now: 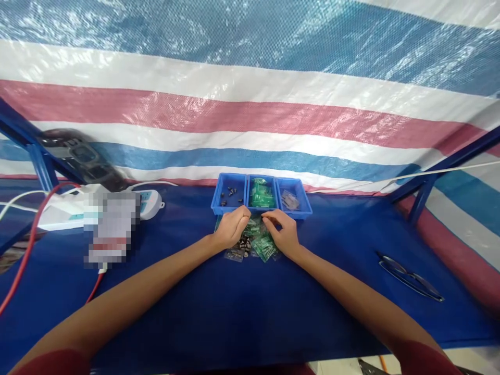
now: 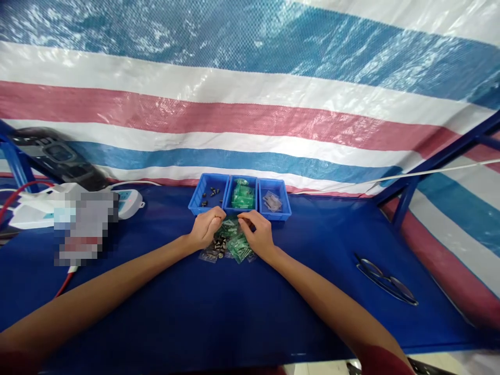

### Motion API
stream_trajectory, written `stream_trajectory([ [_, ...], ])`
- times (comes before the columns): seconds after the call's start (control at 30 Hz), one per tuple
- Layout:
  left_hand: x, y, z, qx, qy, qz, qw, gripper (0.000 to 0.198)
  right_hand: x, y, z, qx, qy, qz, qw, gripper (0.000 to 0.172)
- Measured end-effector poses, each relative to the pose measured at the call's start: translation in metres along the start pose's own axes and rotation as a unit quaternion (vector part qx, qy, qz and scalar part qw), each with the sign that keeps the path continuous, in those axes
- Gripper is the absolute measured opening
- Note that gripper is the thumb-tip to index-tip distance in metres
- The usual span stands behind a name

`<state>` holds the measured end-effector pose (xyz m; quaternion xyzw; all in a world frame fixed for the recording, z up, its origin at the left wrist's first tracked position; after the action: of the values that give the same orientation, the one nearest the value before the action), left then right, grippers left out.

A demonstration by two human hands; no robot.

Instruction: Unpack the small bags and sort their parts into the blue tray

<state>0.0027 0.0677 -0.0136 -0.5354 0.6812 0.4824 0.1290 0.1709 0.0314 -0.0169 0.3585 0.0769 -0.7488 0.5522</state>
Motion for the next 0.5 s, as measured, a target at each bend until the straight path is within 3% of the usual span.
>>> stream_trajectory([
  [0.27, -0.0014, -0.0003, -0.0015, -0.003, 0.000, -0.026, 1.000, 0.031, -0.0010, -0.0001, -0.0004, -0.015, -0.016, -0.006, 1.000, 0.017],
  [0.5, 0.0003, 0.0020, -0.0012, -0.027, 0.002, -0.078, 0.997, 0.010, -0.0003, 0.0005, 0.0004, -0.023, -0.016, -0.004, 1.000, 0.016],
])
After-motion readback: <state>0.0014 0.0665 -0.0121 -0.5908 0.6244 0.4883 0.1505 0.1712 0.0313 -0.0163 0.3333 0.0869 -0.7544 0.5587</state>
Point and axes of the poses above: each hand's wrist, its own x-axis away from the middle knuckle, its own y-axis out of the back of the hand, z = x × y, the point moved 3 cm from there along -x, towards the middle knuckle, and after that the axes turned 11 degrees about -z, right-handed, at the moved point
